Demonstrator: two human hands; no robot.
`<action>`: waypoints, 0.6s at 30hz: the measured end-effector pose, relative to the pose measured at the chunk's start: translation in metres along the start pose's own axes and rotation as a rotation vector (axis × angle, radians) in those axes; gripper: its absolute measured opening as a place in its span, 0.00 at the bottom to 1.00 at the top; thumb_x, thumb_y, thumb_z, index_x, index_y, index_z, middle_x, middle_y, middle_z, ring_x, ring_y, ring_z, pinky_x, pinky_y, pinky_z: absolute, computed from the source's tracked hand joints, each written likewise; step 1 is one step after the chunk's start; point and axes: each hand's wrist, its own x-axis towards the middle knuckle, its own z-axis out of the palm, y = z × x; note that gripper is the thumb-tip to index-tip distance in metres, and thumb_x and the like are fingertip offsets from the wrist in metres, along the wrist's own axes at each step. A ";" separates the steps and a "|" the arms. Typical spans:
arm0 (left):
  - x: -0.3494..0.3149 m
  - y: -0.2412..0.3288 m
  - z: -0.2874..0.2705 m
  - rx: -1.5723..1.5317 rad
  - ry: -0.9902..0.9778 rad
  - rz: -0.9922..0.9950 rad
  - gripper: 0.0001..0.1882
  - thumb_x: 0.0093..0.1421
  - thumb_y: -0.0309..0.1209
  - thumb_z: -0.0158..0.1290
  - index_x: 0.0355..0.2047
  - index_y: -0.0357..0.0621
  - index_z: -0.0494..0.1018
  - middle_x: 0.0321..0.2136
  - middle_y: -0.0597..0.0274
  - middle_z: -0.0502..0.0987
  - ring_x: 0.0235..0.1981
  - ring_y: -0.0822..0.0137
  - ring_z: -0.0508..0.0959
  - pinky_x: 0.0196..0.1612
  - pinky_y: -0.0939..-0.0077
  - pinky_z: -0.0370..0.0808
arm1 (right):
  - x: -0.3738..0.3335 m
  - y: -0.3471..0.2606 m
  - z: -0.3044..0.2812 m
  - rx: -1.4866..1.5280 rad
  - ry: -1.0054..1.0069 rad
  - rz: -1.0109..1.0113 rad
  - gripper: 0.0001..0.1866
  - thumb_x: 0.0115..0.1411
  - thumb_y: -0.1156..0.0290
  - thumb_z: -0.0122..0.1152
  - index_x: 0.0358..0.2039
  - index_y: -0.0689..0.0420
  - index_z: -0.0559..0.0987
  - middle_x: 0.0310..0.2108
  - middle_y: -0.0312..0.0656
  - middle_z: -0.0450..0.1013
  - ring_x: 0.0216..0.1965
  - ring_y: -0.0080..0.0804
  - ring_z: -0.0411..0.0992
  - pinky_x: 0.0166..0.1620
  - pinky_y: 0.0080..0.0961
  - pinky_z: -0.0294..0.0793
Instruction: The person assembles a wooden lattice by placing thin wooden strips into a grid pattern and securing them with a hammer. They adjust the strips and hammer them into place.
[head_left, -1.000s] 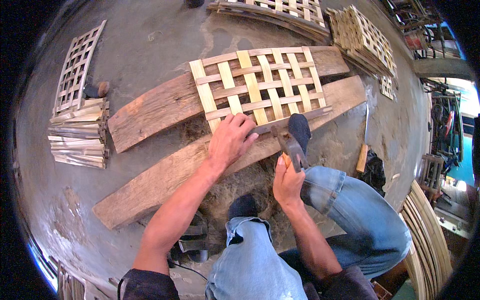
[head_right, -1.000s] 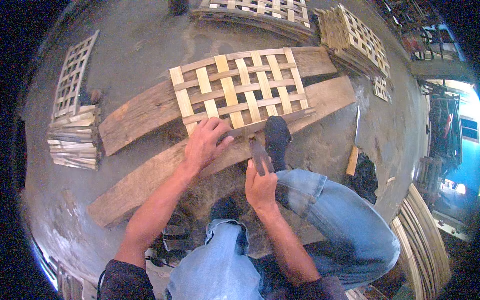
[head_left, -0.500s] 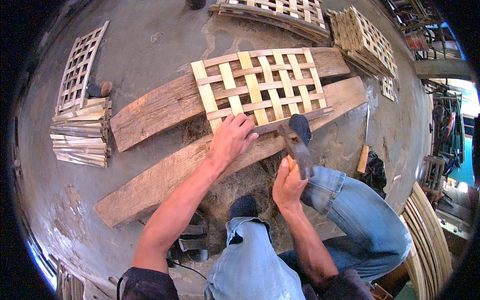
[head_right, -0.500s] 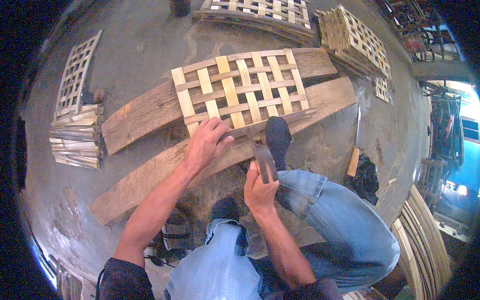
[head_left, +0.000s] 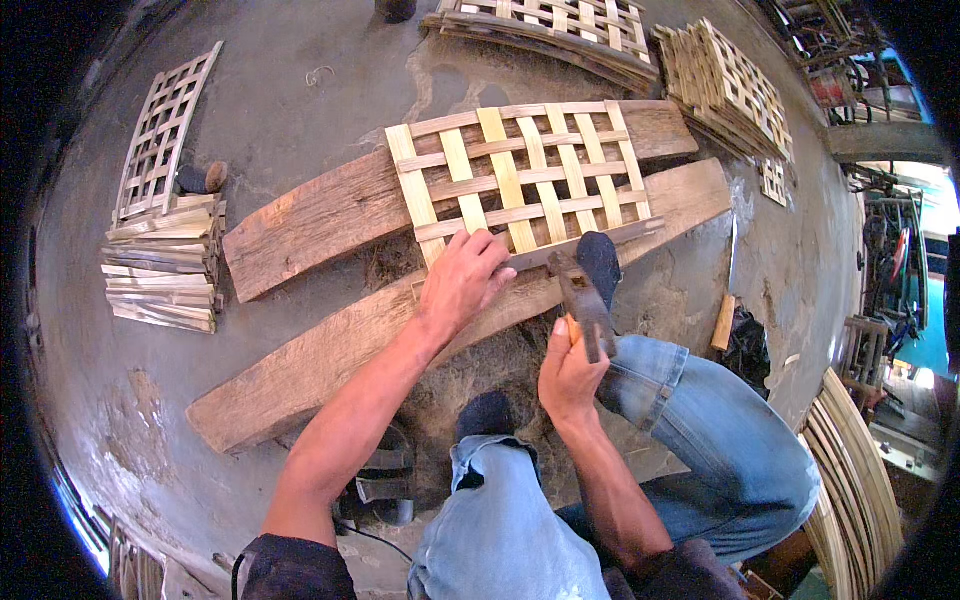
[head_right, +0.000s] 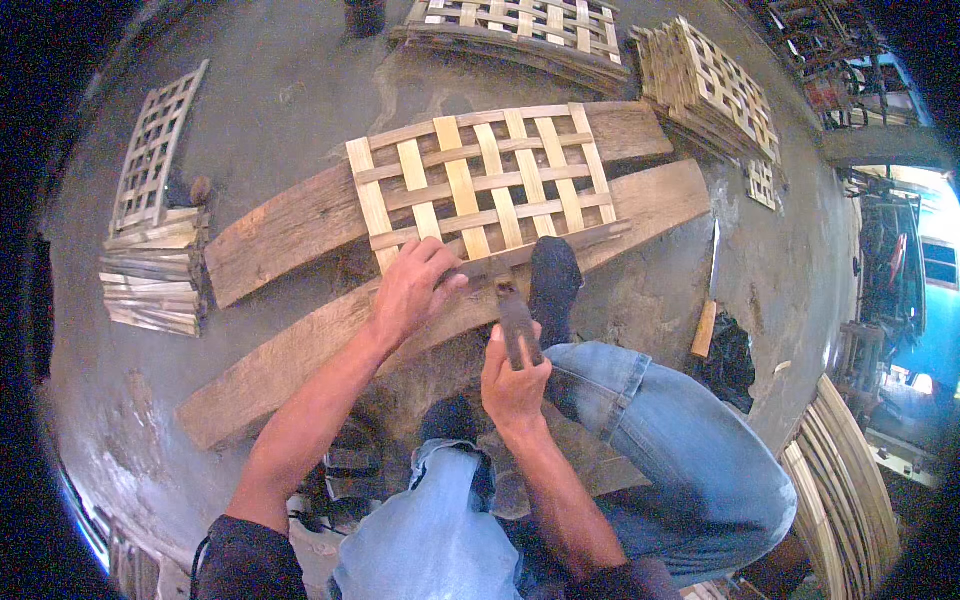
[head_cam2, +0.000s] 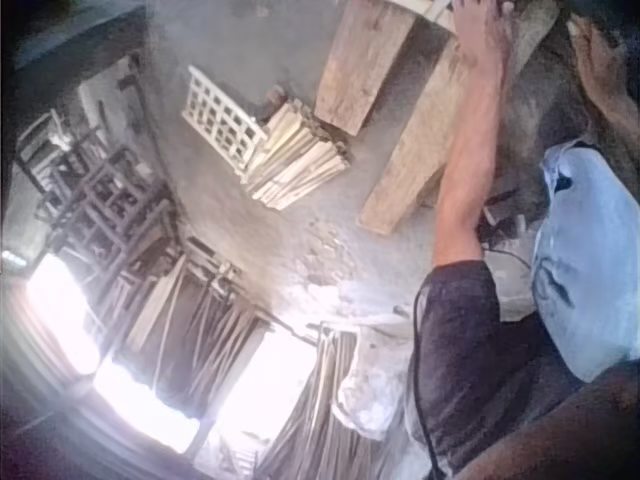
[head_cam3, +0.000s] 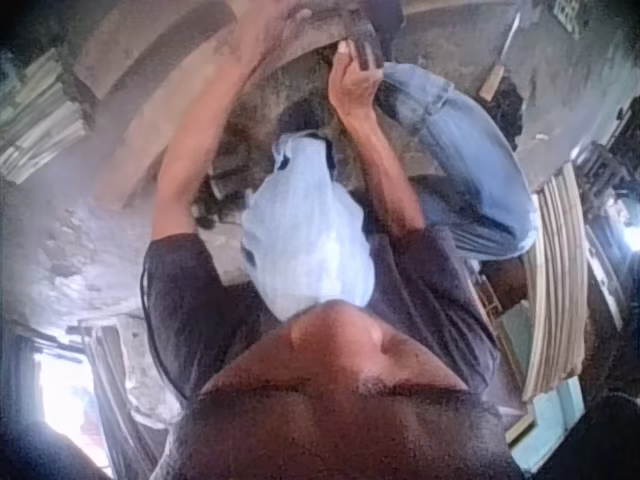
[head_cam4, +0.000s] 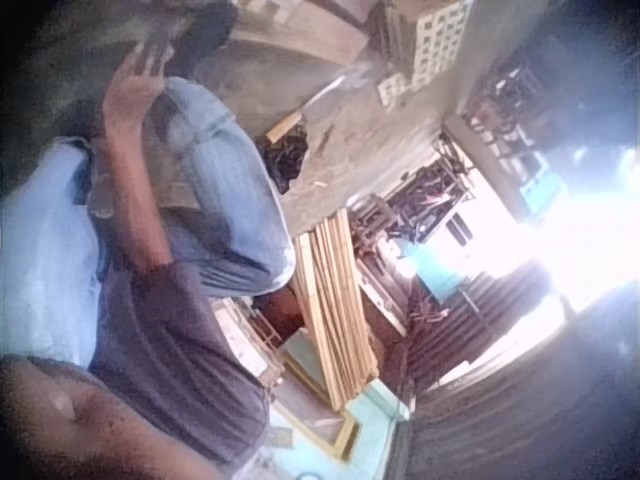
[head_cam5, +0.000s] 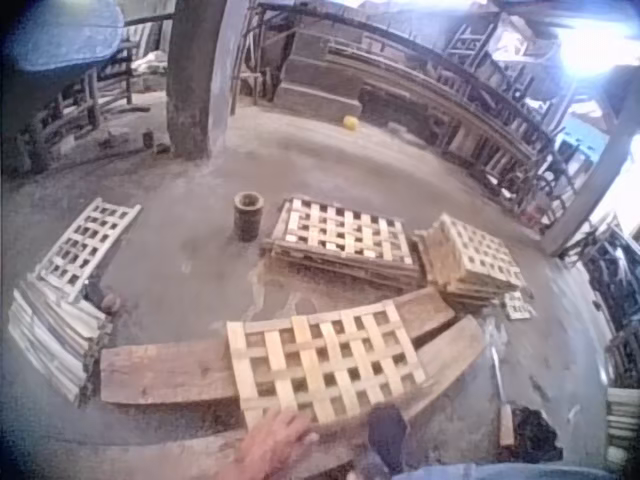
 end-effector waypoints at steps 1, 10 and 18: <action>0.002 0.003 0.000 -0.001 -0.025 -0.009 0.12 0.55 0.32 0.60 0.37 0.41 0.73 0.36 0.56 0.73 0.40 0.53 0.73 0.45 0.60 0.74 | 0.003 0.011 0.006 0.008 -0.019 -0.100 0.11 0.64 0.70 0.53 0.43 0.62 0.75 0.34 0.60 0.76 0.36 0.60 0.76 0.38 0.50 0.75; -0.003 0.001 -0.008 -0.158 0.000 -0.075 0.21 0.48 0.18 0.52 0.45 0.42 0.71 0.43 0.50 0.72 0.46 0.47 0.73 0.51 0.59 0.72 | -0.009 0.016 0.020 -0.148 -0.200 -0.020 0.09 0.63 0.66 0.56 0.39 0.57 0.71 0.27 0.50 0.73 0.27 0.51 0.76 0.28 0.44 0.75; -0.007 0.000 -0.008 -0.112 -0.028 -0.100 0.23 0.47 0.17 0.53 0.46 0.41 0.69 0.42 0.51 0.72 0.47 0.48 0.72 0.51 0.58 0.72 | 0.001 0.008 0.020 -0.136 -0.235 0.136 0.11 0.64 0.67 0.55 0.43 0.59 0.71 0.30 0.52 0.75 0.30 0.56 0.76 0.31 0.47 0.75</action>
